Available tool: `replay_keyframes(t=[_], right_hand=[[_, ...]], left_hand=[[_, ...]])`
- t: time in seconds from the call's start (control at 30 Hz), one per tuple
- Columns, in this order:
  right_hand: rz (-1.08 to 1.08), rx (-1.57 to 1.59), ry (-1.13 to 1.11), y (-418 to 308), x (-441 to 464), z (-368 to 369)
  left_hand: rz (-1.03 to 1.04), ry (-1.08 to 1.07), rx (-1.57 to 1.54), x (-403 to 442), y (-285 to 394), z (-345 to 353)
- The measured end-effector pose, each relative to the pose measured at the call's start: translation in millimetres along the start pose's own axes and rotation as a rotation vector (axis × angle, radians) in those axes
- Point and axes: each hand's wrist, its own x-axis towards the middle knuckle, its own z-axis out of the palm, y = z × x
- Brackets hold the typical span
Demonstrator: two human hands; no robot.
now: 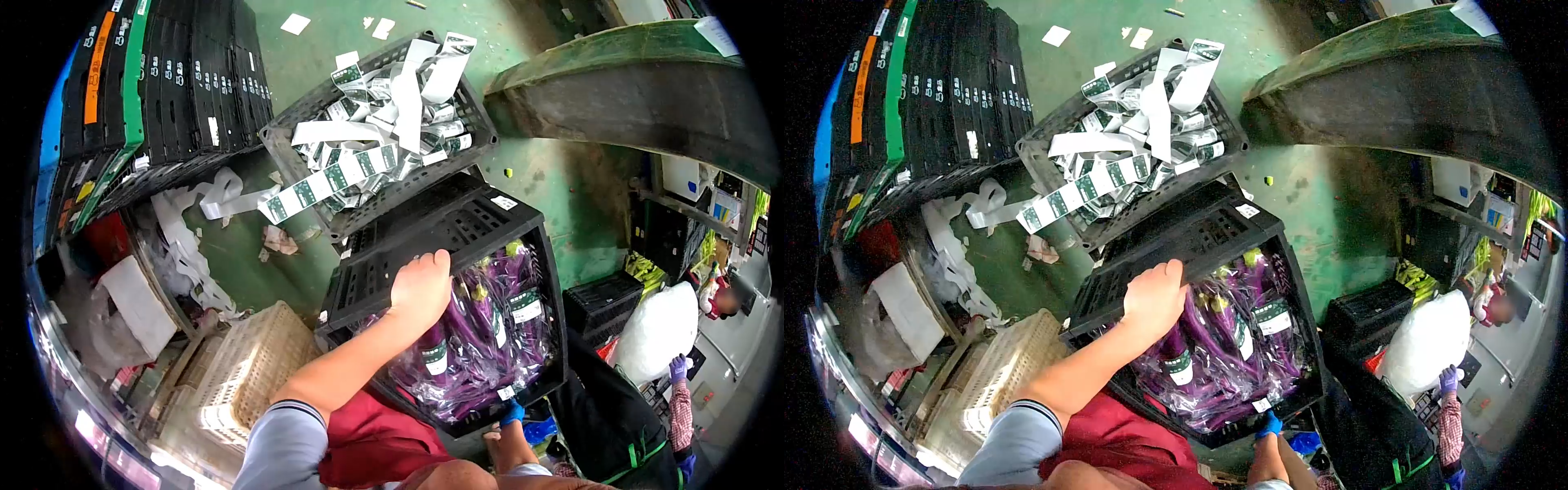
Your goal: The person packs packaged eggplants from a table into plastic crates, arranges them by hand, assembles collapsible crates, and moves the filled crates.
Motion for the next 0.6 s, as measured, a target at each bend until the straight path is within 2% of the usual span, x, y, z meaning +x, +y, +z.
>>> replay_keyframes(t=[0.13, 0.17, 0.27, 0.3, 0.33, 0.4, 0.53, 0.6], right_hand=[[0.089, 0.013, -0.056, 8.4, 14.9, -13.2], [0.099, 0.082, -0.164, 7.5, 15.0, -20.1], [0.106, -0.049, -0.047, 7.9, 19.0, -18.9], [0.137, -0.029, -0.081, 6.3, 16.8, -17.8], [0.161, 0.005, -0.326, 8.1, 21.0, -23.1], [0.246, 0.029, -0.264, 3.5, 30.7, -31.3], [0.315, -0.131, -0.239, -6.0, 46.7, -39.9], [0.29, -0.198, -0.239, -16.6, 30.6, -37.5]], left_hand=[[0.059, 0.044, 0.051, 6.9, 11.6, 10.0], [0.074, 0.052, 0.039, 8.5, 13.4, 12.2], [0.07, 0.041, -0.027, 12.8, 15.6, 14.5], [0.077, 0.045, -0.017, 13.2, 15.2, 13.2], [0.081, 0.058, 0.005, 11.2, 13.1, 14.2], [0.065, 0.086, 0.039, 10.7, 12.2, 14.2], [0.133, 0.116, -0.062, 6.2, 6.7, 13.1], [0.184, 0.286, -0.164, -11.7, 3.3, -11.8]])
